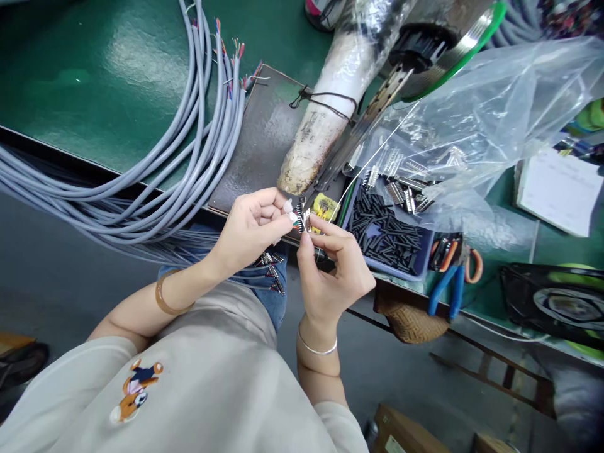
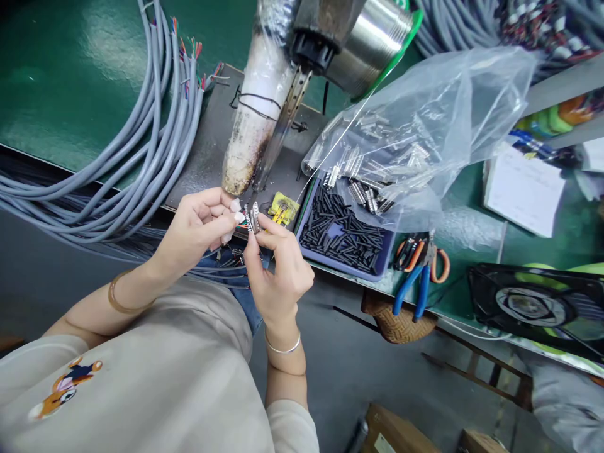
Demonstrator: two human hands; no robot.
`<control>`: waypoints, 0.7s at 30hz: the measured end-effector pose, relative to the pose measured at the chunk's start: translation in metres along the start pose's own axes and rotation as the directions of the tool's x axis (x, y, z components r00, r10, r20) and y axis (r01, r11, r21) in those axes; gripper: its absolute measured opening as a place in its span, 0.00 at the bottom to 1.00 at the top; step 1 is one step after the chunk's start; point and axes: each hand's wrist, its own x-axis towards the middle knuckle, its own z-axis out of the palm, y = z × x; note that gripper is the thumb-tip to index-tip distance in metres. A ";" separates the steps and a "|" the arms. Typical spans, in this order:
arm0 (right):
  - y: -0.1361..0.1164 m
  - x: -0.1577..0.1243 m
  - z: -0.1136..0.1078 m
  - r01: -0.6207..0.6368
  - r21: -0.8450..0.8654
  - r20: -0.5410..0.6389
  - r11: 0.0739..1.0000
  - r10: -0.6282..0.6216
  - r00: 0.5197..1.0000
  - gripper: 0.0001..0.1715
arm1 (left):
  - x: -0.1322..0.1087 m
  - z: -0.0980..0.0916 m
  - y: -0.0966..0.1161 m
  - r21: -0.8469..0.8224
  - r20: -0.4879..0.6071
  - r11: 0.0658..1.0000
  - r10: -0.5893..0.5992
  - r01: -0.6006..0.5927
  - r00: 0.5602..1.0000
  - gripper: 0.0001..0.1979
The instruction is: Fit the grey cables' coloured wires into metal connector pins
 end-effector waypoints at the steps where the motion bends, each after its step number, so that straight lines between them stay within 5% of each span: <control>1: 0.000 0.001 0.000 -0.004 0.003 0.000 1.000 0.004 1.000 0.04 | 0.000 0.001 0.001 0.003 -0.006 1.000 -0.005 0.005 1.000 0.07; 21: -0.002 0.005 -0.008 0.045 -0.012 0.036 0.999 -0.045 0.998 0.07 | 0.003 -0.001 0.005 -0.024 0.016 0.997 -0.075 0.075 0.997 0.06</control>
